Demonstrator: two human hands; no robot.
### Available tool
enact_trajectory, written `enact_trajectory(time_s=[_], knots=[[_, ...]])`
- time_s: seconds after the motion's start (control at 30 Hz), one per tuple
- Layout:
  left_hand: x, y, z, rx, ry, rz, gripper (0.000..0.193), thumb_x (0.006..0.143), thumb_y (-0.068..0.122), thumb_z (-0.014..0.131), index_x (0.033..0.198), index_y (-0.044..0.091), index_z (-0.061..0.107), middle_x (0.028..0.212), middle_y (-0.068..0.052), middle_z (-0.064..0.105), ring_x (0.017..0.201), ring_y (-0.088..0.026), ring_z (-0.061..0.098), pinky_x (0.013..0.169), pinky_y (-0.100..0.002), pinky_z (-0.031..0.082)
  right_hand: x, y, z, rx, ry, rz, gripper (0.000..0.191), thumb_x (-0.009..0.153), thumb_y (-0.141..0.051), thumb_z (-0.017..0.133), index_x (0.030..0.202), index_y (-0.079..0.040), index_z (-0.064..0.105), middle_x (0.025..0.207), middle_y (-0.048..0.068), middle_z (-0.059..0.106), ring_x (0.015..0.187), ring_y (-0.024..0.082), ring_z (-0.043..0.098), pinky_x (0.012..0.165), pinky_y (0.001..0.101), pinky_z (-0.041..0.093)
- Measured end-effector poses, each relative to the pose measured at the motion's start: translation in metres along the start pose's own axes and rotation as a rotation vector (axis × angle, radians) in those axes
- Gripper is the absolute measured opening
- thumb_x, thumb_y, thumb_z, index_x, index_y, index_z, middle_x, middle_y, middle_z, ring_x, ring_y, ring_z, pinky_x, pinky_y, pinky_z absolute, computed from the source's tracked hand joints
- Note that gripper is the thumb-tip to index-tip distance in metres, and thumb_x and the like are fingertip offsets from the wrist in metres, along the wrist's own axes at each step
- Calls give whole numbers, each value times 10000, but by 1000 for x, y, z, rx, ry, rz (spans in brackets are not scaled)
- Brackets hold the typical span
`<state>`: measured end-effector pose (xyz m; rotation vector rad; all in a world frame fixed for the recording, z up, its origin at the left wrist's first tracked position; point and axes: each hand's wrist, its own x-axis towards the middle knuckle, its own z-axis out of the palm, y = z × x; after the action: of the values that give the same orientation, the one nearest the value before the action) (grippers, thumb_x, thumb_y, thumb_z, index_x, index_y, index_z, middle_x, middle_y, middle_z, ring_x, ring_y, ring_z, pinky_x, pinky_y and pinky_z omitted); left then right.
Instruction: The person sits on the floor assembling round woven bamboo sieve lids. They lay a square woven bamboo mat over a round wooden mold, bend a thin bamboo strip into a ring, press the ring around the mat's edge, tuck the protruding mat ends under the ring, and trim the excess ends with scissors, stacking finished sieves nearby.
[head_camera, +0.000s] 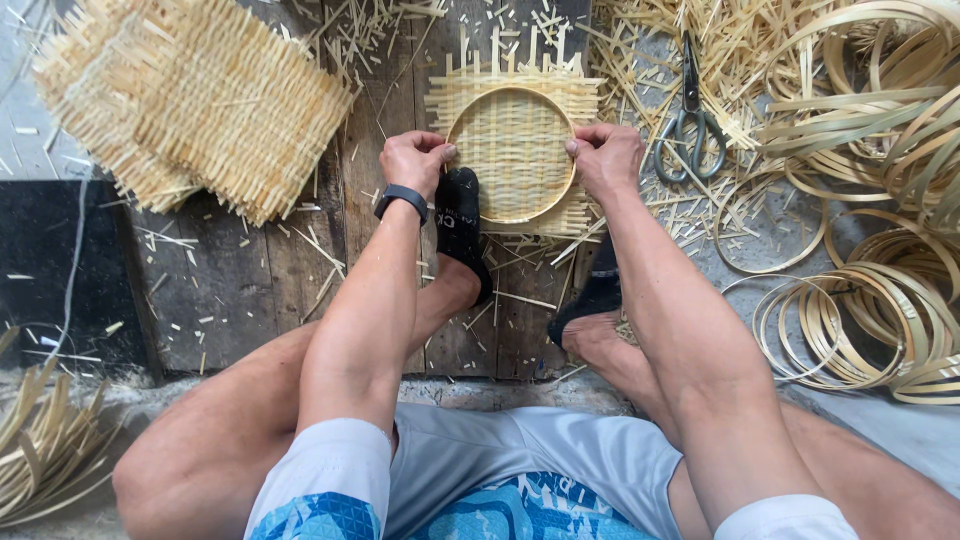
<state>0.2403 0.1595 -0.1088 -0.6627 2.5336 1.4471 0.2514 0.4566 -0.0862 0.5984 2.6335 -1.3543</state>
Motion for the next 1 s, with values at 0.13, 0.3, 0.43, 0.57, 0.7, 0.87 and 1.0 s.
enact_trajectory(time_s=[0.13, 0.3, 0.43, 0.57, 0.7, 0.87, 1.0], knots=[[-3, -6, 2, 27, -1, -1, 180, 732, 154, 899, 870, 67, 824, 774, -63, 790, 678, -122, 743, 677, -280, 595, 2, 9, 1, 49, -26, 11, 209, 780, -125, 862, 979, -85, 816, 831, 65, 796, 704, 97, 708, 695, 254, 572], [-2, 7, -8, -38, -93, -6, 193, 740, 138, 888, 897, 51, 816, 814, -62, 802, 717, -119, 752, 708, -277, 608, 9, -7, -17, 1, -130, -4, 221, 759, -125, 894, 964, -81, 821, 833, 79, 786, 725, 120, 716, 717, 259, 569], [10, 34, -12, 238, -148, 45, 283, 750, 183, 897, 989, 67, 799, 1057, -131, 747, 902, -187, 710, 855, -322, 587, -8, -49, -20, -433, -191, -198, 341, 834, -237, 891, 1139, -113, 803, 1128, 121, 724, 1099, 242, 667, 1042, 378, 500], [29, 57, 22, 441, -47, 784, 284, 880, 289, 833, 1132, 166, 793, 1275, -103, 664, 1214, -313, 562, 1042, -447, 469, -54, -73, 28, -803, -465, -828, 1206, 630, -570, 845, 1464, 125, 321, 1455, 371, 332, 1414, 482, 274, 1194, 528, 211], [38, 55, 52, 193, -240, 739, 256, 975, 321, 708, 1170, 192, 811, 1238, -28, 673, 1188, -296, 540, 1048, -449, 430, -71, -50, 61, -899, -255, -955, 1086, 781, -628, 731, 1546, 50, 364, 1581, 334, 287, 1486, 508, 193, 1197, 671, 126], [46, 50, 60, 137, -357, 516, 235, 1021, 339, 635, 1131, 196, 786, 1167, -12, 655, 1063, -188, 648, 980, -345, 543, -69, -43, 63, -881, -198, -980, 1082, 809, -626, 739, 1586, 40, 388, 1612, 291, 270, 1520, 464, 193, 1239, 651, 146], [53, 56, 60, 137, -394, 560, 224, 1032, 317, 636, 1081, 150, 778, 1078, -17, 693, 950, -190, 693, 865, -330, 575, -48, -59, 35, -616, -315, -909, 861, 806, -542, 768, 1447, -24, 519, 1453, 213, 473, 1378, 377, 440, 1147, 553, 299]])
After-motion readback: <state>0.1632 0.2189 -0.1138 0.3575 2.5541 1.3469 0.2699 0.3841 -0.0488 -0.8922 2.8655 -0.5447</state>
